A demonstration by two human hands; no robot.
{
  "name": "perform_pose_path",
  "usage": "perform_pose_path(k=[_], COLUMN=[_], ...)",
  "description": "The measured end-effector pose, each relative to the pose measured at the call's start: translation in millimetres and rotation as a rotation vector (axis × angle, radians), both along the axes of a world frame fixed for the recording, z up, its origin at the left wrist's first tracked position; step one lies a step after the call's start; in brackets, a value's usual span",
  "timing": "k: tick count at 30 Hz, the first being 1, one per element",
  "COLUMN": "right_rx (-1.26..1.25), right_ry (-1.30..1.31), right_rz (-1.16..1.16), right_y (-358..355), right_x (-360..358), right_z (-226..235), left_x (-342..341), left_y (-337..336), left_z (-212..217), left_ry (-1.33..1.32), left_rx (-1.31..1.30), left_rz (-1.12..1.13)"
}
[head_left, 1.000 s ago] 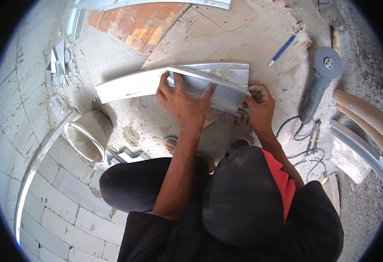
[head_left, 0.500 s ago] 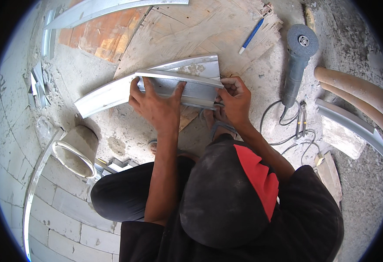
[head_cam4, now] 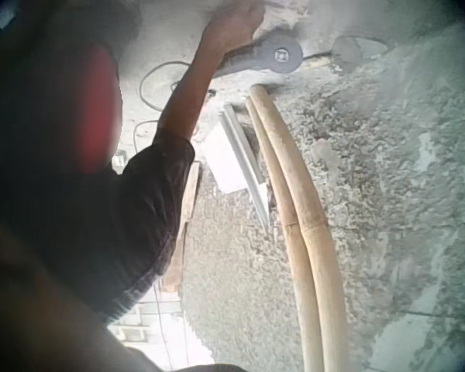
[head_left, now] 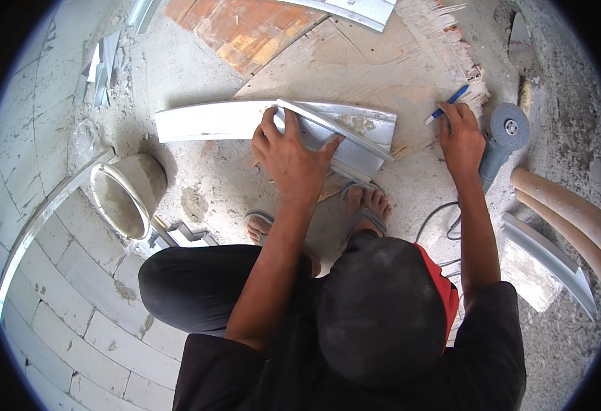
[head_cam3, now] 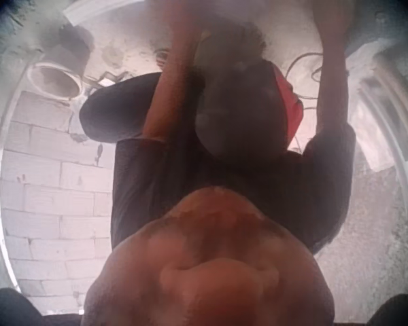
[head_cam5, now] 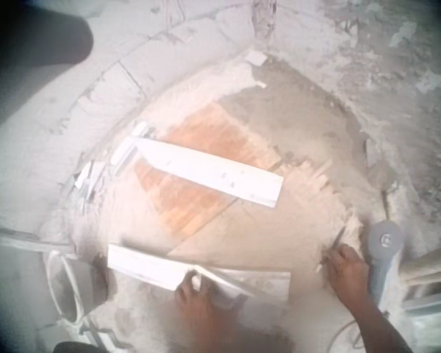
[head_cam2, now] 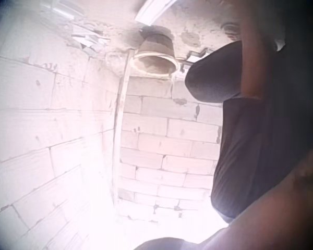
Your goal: The person measures and marks metal profiles with a pen, then uses an angle grinder to cut them. The person handles the pieces by hand, aligning them and cutting them to size on the floor.
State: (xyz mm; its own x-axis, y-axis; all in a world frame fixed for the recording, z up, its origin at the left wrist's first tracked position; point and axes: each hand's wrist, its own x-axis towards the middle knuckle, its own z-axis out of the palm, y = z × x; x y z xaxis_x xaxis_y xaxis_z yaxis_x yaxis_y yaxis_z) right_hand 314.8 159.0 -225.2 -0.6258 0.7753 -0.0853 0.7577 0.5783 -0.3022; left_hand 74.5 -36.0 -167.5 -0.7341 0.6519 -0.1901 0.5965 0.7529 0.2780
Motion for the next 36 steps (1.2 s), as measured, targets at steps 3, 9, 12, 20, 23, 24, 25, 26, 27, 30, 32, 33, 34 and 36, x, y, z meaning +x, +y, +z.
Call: perform_pose_path(k=[3,9,12,20,23,24,25,26,27,30,32,33,34,36], right_rx=[0.069,-0.108,-0.317,-0.558,-0.591,-0.611,-0.631,-0.650,-0.639,-0.615,-0.620,-0.643,-0.666,-0.699], right_ry=[-0.024,0.470,0.722,0.857,0.840,0.822,0.804,0.787,0.796,0.805,0.794,0.781,0.767,0.719], right_rz=[0.122,0.024,0.008,0.181,0.216,0.233,0.249,0.262,0.267,0.273,0.278,0.280,0.282,0.301], right_y=[13,0,-31,-71,-67,-66,-63,-63,-63,-62,-60,-59,-56,-51], right_x=[5,-26,-77,-151,-153,-152,-149,-149,-150,-151,-151,-150,-148,-143], right_z=[5,68,72,35,33,32,32,32,31,27,25,26,27,33], left_x=[0,2,0,-2,-2,-2,-2,-3,-3,-2,-2,-1,-1,0], left_y=[0,-4,1,-2,-1,-1,-1,-1,-1,-1,-1,-1,0,0], left_z=[2,0,-1,-2,1,2,3,3,3,2,2,2,2,0], left_ry=[-0.030,-0.025,-0.032,-0.044,-0.050,-0.059,-0.068,-0.076,-0.070,-0.052,-0.029,-0.017,-0.006,0.015], left_rx=[0.009,0.013,0.012,0.046,0.048,0.039,0.030,0.021,0.022,0.030,0.038,0.038,0.038,0.031], left_rz=[0.028,0.045,0.050,0.020,0.025,0.021,0.016,0.009,0.011,0.005,-0.007,-0.011,-0.017,-0.021])
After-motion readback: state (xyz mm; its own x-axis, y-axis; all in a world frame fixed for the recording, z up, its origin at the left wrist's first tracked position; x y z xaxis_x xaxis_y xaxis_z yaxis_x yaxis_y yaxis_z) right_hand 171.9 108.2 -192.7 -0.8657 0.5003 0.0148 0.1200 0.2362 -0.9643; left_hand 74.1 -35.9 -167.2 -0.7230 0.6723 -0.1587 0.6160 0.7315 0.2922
